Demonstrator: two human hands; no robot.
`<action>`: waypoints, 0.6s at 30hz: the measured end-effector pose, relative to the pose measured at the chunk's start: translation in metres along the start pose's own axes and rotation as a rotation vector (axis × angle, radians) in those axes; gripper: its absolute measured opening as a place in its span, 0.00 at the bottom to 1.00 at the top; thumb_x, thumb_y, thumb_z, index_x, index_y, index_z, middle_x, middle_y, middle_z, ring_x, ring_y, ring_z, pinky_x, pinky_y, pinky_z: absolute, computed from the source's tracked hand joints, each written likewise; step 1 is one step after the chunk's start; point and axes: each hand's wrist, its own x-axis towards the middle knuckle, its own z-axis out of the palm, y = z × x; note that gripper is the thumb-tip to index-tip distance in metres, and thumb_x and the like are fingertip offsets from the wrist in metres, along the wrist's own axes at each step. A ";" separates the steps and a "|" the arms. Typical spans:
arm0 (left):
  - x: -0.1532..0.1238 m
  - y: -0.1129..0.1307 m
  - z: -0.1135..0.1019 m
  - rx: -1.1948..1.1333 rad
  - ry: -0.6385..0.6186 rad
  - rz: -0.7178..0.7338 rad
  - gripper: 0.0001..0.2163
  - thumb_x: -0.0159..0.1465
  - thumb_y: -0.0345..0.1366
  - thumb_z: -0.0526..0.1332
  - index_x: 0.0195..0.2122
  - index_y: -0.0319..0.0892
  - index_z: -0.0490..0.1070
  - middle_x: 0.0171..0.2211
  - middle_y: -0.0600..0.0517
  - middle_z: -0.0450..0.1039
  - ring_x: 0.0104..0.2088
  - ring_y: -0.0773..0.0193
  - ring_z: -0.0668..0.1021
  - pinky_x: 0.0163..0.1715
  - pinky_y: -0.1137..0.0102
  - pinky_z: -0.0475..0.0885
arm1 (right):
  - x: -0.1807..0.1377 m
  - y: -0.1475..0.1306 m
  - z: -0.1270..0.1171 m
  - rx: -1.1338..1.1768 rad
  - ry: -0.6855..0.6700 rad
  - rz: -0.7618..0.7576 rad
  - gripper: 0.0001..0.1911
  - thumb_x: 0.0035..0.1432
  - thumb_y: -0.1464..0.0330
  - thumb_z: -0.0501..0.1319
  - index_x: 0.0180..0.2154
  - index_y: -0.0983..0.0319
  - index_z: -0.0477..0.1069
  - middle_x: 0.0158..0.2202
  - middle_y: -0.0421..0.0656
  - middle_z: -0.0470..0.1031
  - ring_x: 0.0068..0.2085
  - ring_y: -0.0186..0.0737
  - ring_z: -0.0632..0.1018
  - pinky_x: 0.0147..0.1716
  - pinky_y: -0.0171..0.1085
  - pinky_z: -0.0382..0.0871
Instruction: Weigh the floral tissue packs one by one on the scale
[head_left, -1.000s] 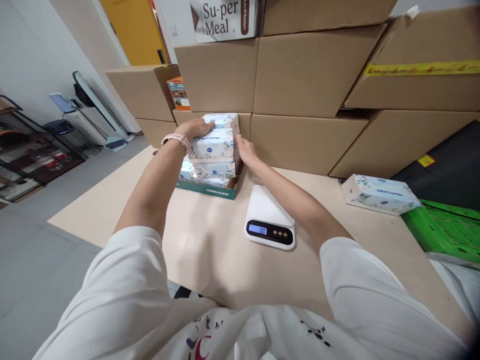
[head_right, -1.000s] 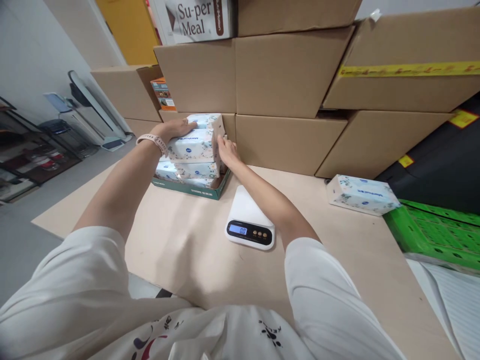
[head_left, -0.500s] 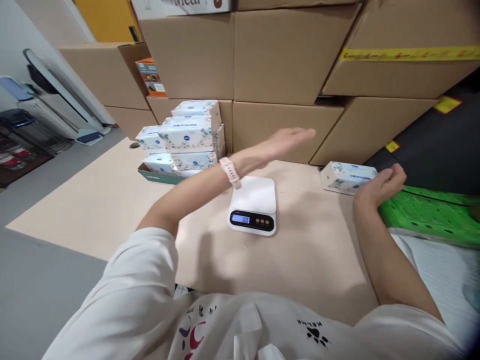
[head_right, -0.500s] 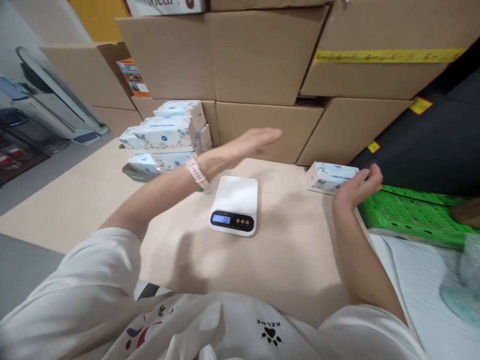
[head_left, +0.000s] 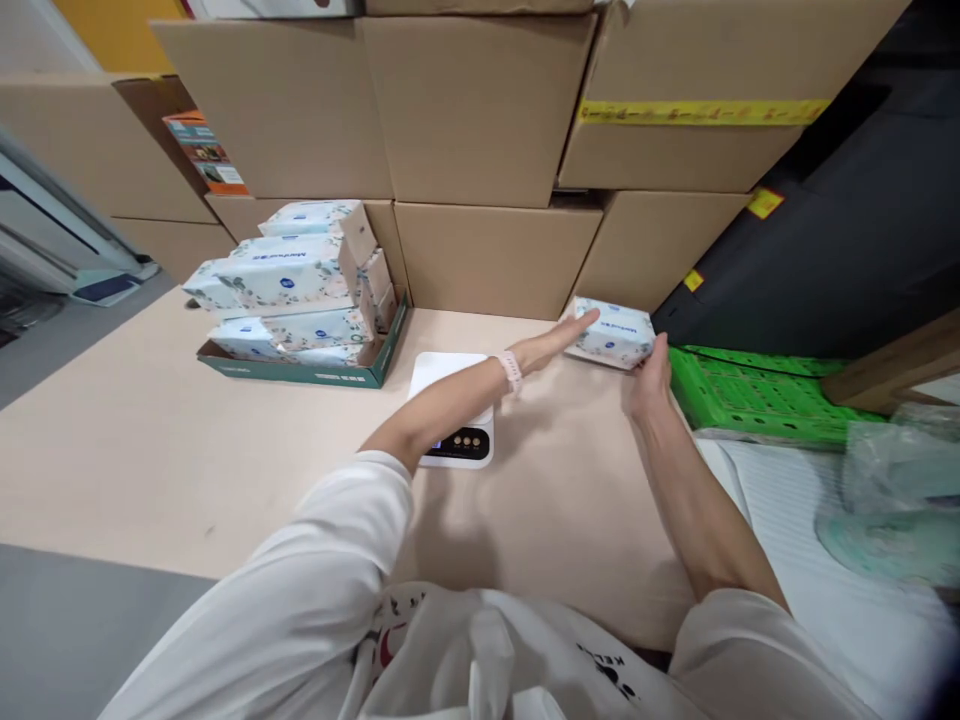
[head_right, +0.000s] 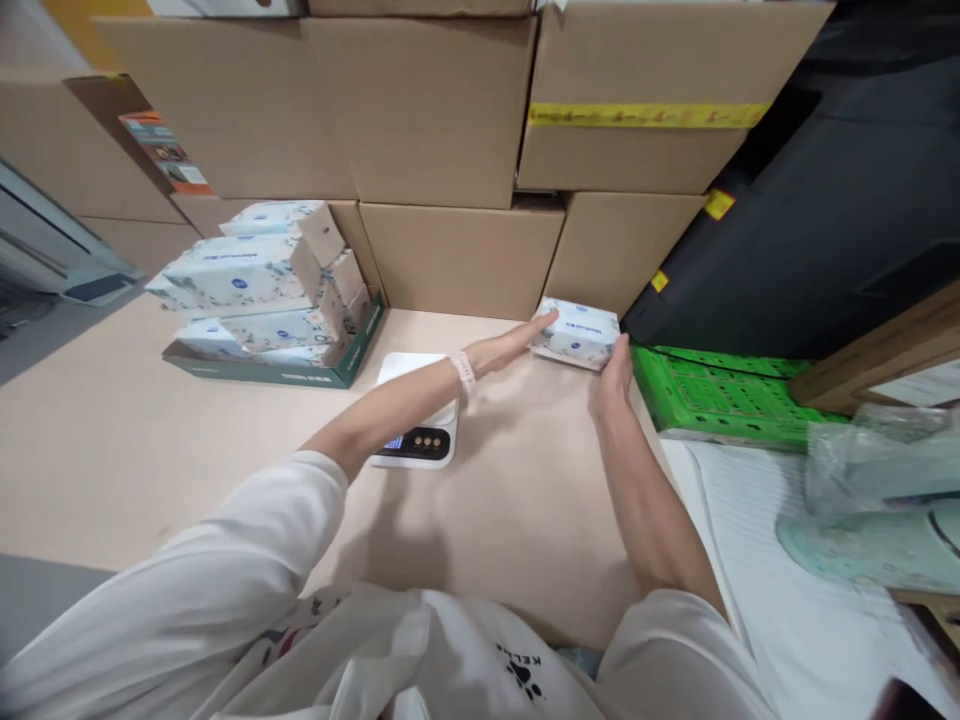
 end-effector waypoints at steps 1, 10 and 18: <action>-0.012 0.009 -0.012 0.006 0.014 -0.027 0.41 0.70 0.65 0.53 0.79 0.52 0.54 0.81 0.51 0.49 0.82 0.45 0.46 0.80 0.47 0.44 | -0.006 0.001 0.008 0.013 0.010 0.017 0.41 0.63 0.35 0.52 0.57 0.59 0.78 0.62 0.51 0.80 0.67 0.55 0.78 0.68 0.60 0.71; -0.232 0.065 -0.088 0.088 0.199 -0.069 0.36 0.69 0.70 0.54 0.76 0.68 0.59 0.80 0.69 0.47 0.82 0.50 0.46 0.81 0.50 0.47 | -0.146 -0.051 0.070 -0.066 -0.497 -0.029 0.43 0.66 0.37 0.56 0.75 0.44 0.59 0.78 0.38 0.60 0.81 0.52 0.56 0.81 0.59 0.45; -0.306 0.019 -0.092 0.054 0.301 -0.110 0.35 0.71 0.65 0.55 0.78 0.64 0.57 0.80 0.66 0.46 0.82 0.51 0.48 0.82 0.54 0.49 | -0.196 -0.029 0.083 -0.100 -0.666 0.102 0.46 0.66 0.37 0.57 0.77 0.45 0.53 0.81 0.39 0.54 0.82 0.53 0.50 0.81 0.63 0.39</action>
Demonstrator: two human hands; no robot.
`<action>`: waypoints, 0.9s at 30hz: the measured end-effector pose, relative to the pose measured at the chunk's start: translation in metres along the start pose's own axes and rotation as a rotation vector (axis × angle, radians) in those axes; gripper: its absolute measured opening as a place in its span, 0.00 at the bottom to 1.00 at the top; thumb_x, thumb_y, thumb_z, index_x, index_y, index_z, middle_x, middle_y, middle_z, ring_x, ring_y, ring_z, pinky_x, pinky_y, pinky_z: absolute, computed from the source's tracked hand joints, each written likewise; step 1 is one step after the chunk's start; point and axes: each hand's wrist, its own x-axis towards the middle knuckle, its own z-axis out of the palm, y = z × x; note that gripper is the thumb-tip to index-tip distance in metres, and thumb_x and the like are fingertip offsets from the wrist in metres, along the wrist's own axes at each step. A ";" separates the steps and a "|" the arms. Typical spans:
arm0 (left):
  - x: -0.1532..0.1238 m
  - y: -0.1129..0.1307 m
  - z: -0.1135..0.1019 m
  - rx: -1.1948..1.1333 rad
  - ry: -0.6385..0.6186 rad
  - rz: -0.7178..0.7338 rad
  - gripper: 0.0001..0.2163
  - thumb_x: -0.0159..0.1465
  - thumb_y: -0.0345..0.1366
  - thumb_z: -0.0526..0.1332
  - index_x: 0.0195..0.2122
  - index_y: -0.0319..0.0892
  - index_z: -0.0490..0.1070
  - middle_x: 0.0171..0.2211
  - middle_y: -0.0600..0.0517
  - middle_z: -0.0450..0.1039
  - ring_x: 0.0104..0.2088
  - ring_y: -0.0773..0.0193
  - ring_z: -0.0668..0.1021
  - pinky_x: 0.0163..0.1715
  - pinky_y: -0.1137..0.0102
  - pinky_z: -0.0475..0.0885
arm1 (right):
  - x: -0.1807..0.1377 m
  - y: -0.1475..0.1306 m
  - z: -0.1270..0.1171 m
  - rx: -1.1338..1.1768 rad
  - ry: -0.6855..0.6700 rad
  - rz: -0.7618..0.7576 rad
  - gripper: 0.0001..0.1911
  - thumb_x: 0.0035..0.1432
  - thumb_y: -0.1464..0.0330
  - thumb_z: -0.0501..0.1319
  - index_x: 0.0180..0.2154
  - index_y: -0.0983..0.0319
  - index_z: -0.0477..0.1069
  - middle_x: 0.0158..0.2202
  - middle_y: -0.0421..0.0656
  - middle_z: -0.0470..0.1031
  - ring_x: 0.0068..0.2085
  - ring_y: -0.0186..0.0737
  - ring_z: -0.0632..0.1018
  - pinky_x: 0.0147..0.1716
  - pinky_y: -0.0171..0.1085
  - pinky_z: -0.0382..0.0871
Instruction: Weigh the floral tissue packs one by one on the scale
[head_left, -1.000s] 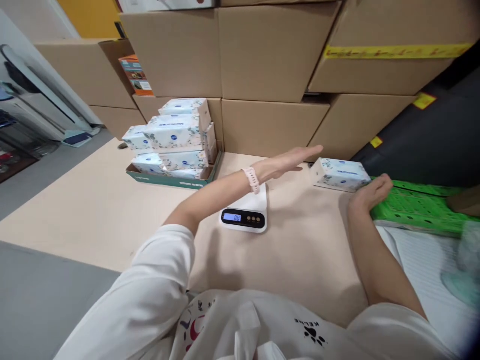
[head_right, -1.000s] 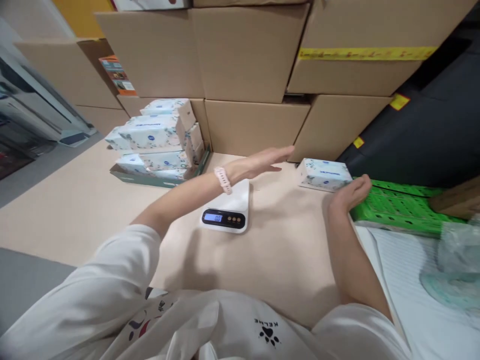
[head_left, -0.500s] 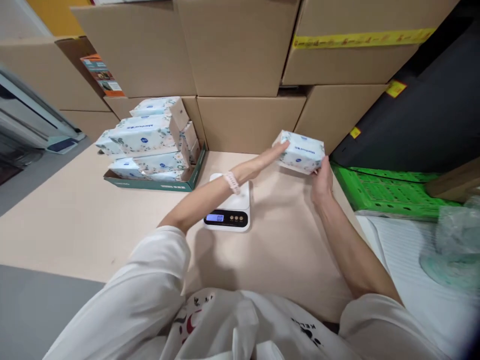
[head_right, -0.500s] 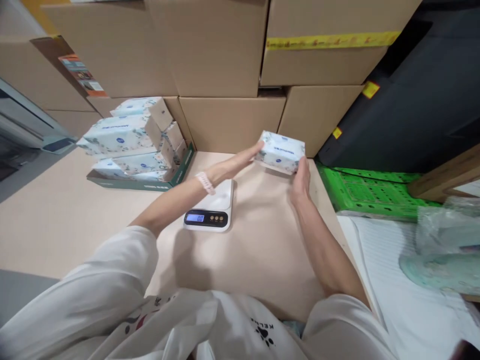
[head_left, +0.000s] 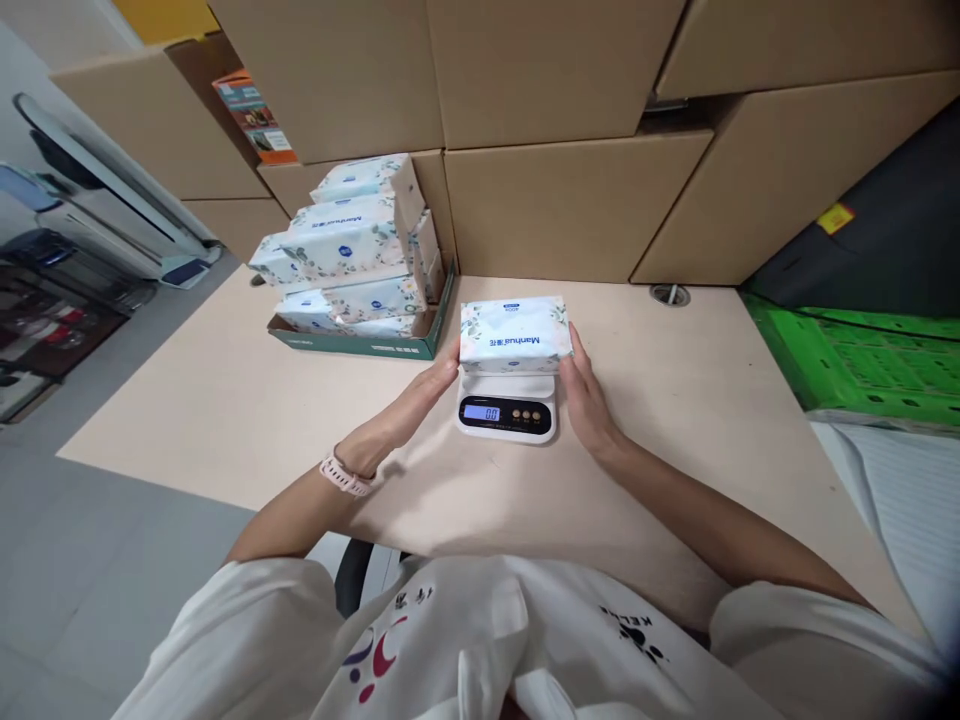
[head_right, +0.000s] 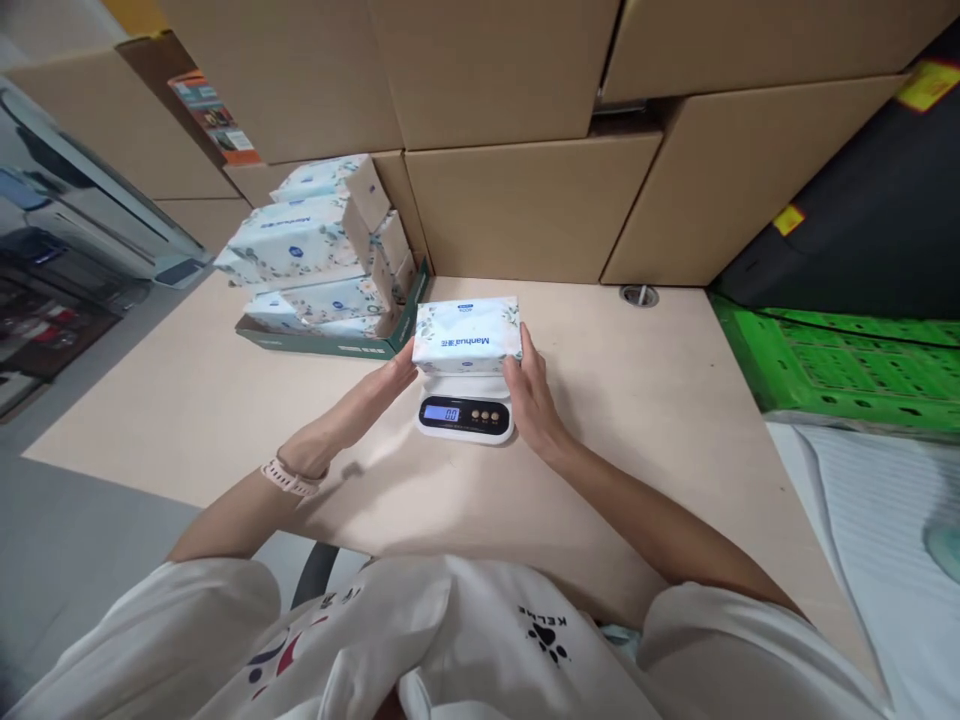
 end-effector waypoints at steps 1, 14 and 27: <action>0.000 -0.004 -0.002 0.008 0.005 -0.002 0.35 0.72 0.65 0.56 0.78 0.63 0.57 0.80 0.65 0.46 0.82 0.50 0.48 0.82 0.54 0.49 | -0.001 0.004 0.001 -0.007 0.002 0.003 0.46 0.66 0.37 0.57 0.77 0.45 0.54 0.80 0.40 0.56 0.82 0.53 0.51 0.81 0.63 0.39; 0.021 -0.059 -0.013 -0.324 0.296 -0.170 0.37 0.77 0.53 0.47 0.81 0.38 0.45 0.82 0.47 0.44 0.81 0.60 0.53 0.81 0.63 0.48 | 0.008 0.044 -0.011 0.148 0.355 0.013 0.41 0.69 0.37 0.49 0.71 0.52 0.66 0.74 0.49 0.69 0.74 0.51 0.70 0.77 0.61 0.56; 0.008 -0.058 -0.014 -0.504 0.213 -0.156 0.38 0.75 0.59 0.50 0.79 0.42 0.54 0.80 0.47 0.53 0.81 0.55 0.54 0.81 0.58 0.48 | 0.005 0.044 -0.010 0.086 0.320 -0.010 0.39 0.71 0.39 0.49 0.71 0.52 0.66 0.73 0.47 0.69 0.75 0.50 0.68 0.76 0.60 0.57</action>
